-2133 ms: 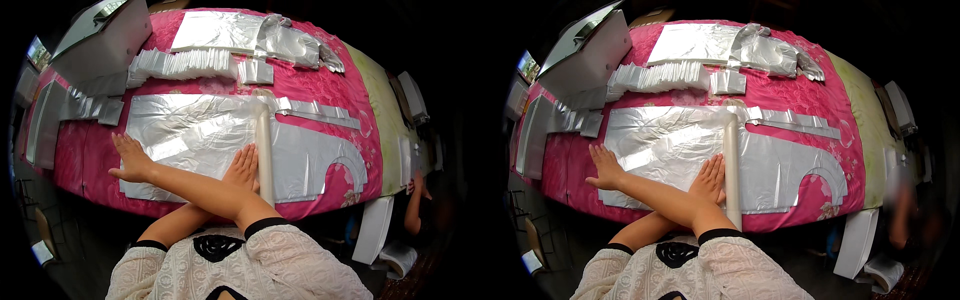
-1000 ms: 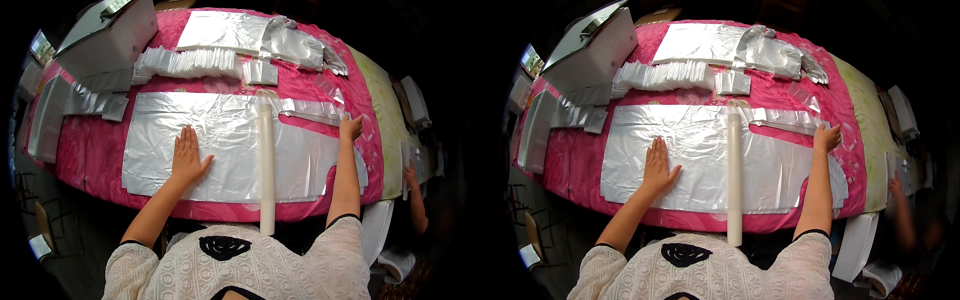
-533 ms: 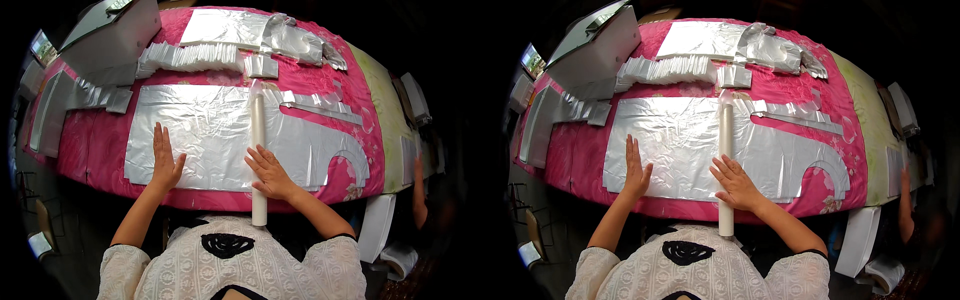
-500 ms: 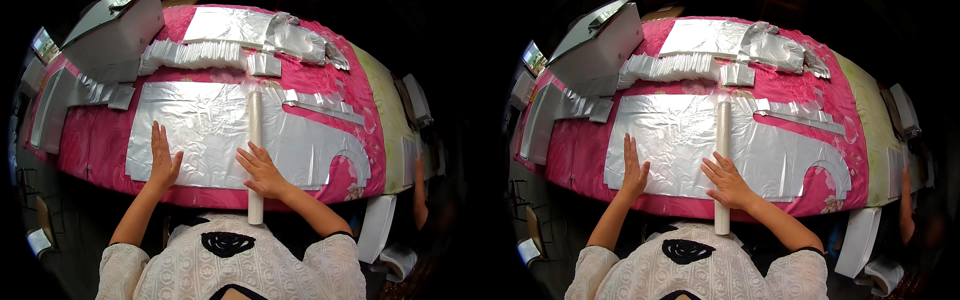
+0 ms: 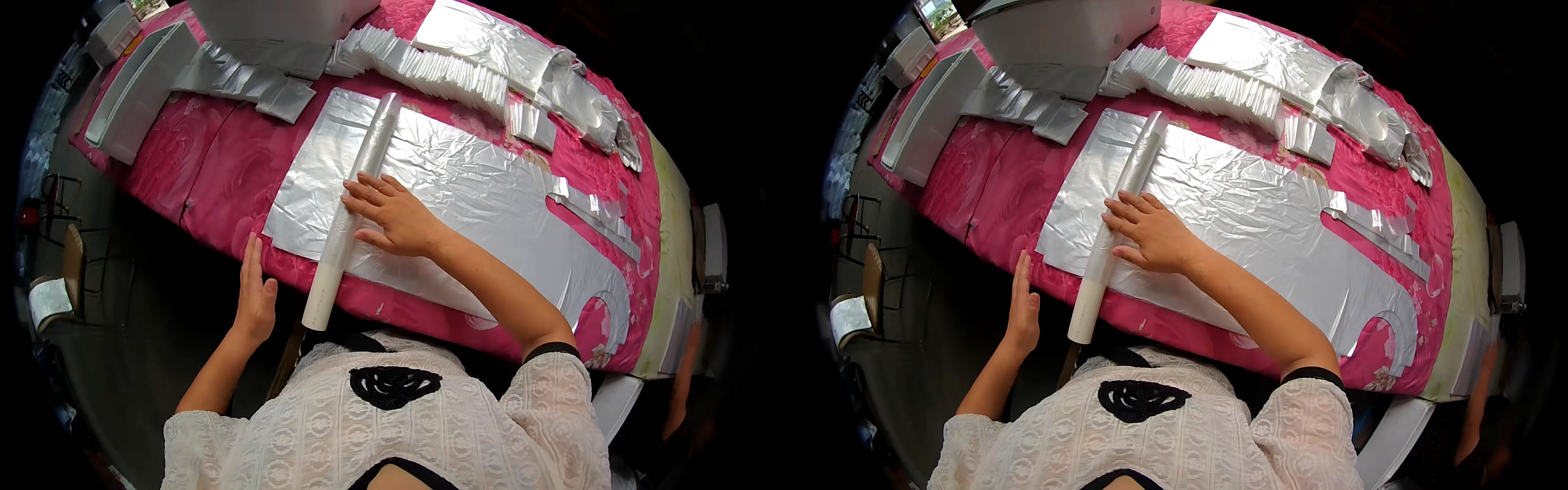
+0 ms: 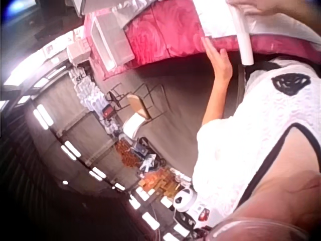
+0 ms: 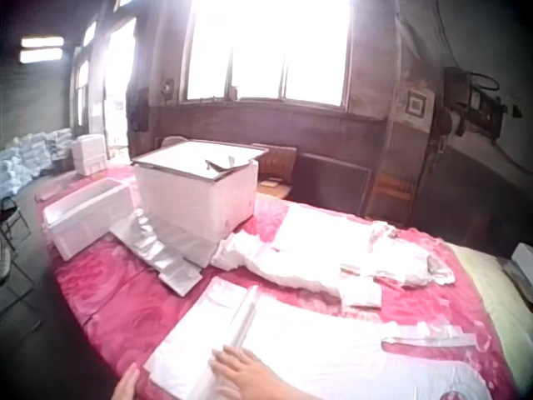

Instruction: The person wraps small white rectangular items in clear plastic film. They unroll the film, place an item on it, fold the film over the item, and place the wrapped unit into a growing stack on the table.

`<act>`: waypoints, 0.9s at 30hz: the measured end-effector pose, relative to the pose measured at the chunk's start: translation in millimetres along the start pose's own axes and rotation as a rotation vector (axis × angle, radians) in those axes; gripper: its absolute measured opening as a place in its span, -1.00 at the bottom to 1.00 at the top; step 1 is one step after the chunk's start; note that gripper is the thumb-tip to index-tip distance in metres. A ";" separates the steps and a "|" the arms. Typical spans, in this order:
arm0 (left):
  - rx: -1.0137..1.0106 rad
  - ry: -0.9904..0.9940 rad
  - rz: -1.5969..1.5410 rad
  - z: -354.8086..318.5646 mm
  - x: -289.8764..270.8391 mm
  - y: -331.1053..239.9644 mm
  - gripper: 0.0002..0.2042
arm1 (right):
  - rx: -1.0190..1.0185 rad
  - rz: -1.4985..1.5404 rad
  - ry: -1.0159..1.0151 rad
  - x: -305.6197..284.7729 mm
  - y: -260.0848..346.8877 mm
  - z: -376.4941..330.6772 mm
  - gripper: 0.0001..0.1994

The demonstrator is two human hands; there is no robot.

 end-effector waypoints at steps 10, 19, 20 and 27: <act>-0.370 -0.029 -0.036 -6.4 17.7 15.3 -0.31 | 0.234 -0.015 -0.129 77.0 17.8 104.1 -0.50; -0.512 0.316 -1.062 -19.4 28.3 -20.3 -0.46 | 0.706 1.330 -0.741 35.6 17.5 54.0 -0.22; -0.494 0.419 -1.246 -16.8 31.6 -28.4 -0.44 | 0.712 1.731 -0.648 35.5 12.8 49.0 -0.29; -0.515 0.568 -0.837 15.8 53.7 -78.7 -0.54 | 0.781 1.429 -0.807 -23.9 7.9 6.6 -0.34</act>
Point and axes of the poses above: each hand's wrist, its own z-axis towards the middle knuckle, its own x-axis out of the palm, y = z × x, the point moved 5 cm from there along z, towards the middle knuckle, and after that the axes turned 8 degrees about z, right-handed, at the moved point
